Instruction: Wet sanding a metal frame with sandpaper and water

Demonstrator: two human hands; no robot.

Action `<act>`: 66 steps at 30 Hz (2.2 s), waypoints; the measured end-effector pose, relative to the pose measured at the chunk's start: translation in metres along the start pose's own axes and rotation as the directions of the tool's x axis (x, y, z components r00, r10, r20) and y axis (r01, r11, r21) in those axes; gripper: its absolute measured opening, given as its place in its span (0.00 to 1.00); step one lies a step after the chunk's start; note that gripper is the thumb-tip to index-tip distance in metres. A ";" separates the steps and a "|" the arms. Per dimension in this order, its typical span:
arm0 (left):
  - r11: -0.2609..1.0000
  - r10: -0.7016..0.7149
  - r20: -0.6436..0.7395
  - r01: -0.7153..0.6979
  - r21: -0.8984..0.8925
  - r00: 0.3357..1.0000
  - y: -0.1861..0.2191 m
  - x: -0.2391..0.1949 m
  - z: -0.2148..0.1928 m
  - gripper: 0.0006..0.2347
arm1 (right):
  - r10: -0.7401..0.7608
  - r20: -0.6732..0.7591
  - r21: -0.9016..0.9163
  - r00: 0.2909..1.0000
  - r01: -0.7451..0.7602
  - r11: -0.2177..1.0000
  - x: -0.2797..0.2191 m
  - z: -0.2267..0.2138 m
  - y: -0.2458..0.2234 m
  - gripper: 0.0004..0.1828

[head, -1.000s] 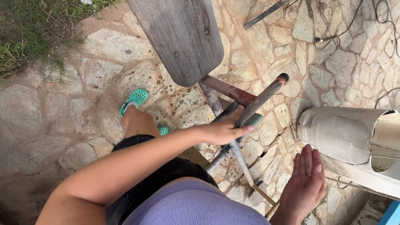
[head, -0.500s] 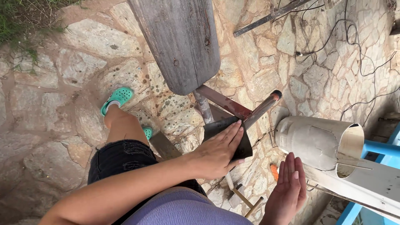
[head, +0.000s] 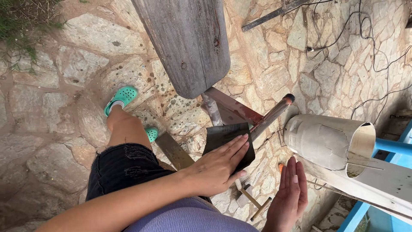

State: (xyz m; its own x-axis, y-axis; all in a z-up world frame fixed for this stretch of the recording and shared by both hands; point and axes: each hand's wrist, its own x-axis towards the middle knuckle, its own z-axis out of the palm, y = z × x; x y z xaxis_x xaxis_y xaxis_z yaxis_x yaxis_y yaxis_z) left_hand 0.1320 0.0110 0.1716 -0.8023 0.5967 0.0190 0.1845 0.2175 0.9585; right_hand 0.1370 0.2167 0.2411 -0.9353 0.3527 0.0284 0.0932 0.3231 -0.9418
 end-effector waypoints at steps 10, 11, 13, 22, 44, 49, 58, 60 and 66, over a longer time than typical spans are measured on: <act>0.995 -0.052 0.117 0.062 -0.083 0.992 -0.005 0.018 -0.010 0.33 | -0.001 0.025 0.031 1.000 0.000 1.000 0.047 0.015 0.009 0.29; 0.987 -0.045 0.011 0.046 -0.153 0.999 -0.008 0.028 -0.009 0.33 | -0.134 0.094 -0.061 0.986 0.140 0.988 0.070 0.020 0.016 0.28; 0.972 -0.047 -0.076 0.028 -0.235 0.996 -0.010 0.037 -0.004 0.33 | -0.240 0.164 -0.156 0.957 0.265 0.951 0.109 0.042 0.028 0.26; 0.564 -0.245 0.216 0.320 -0.761 0.945 -0.026 0.067 -0.014 0.39 | -0.056 0.268 -0.815 0.962 0.257 0.520 0.191 0.116 0.050 0.43; -0.092 -0.332 0.555 0.559 -0.824 0.763 -0.059 0.048 -0.030 0.26 | -0.083 0.292 -0.801 0.953 0.291 0.522 0.194 0.132 0.060 0.46; 0.097 -0.337 0.646 0.708 -0.700 0.685 -0.038 0.055 -0.068 0.43 | -0.116 0.338 -0.782 0.934 0.347 0.517 0.190 0.129 0.068 0.43; 0.940 -0.254 0.057 0.260 -0.219 0.966 0.002 0.055 -0.002 0.37 | -0.007 0.311 -0.811 0.950 0.269 0.520 0.187 0.139 0.047 0.45; 0.953 -0.286 -0.072 0.276 -0.123 0.955 -0.010 0.079 0.014 0.38 | -0.004 0.317 -0.819 0.949 0.275 0.504 0.191 0.139 0.051 0.47; 0.988 -0.151 -0.202 0.150 -0.022 0.968 -0.002 0.039 0.027 0.38 | 0.019 0.323 -0.825 0.946 0.271 0.495 0.185 0.143 0.042 0.48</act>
State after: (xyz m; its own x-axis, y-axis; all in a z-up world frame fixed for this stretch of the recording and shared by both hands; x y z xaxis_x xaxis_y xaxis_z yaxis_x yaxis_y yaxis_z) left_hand 0.1158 0.0543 0.1629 -0.9187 0.3889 -0.0689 0.0499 0.2874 0.9565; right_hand -0.0811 0.1698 0.1587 -0.9935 0.0567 -0.0991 0.0741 0.9805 -0.1819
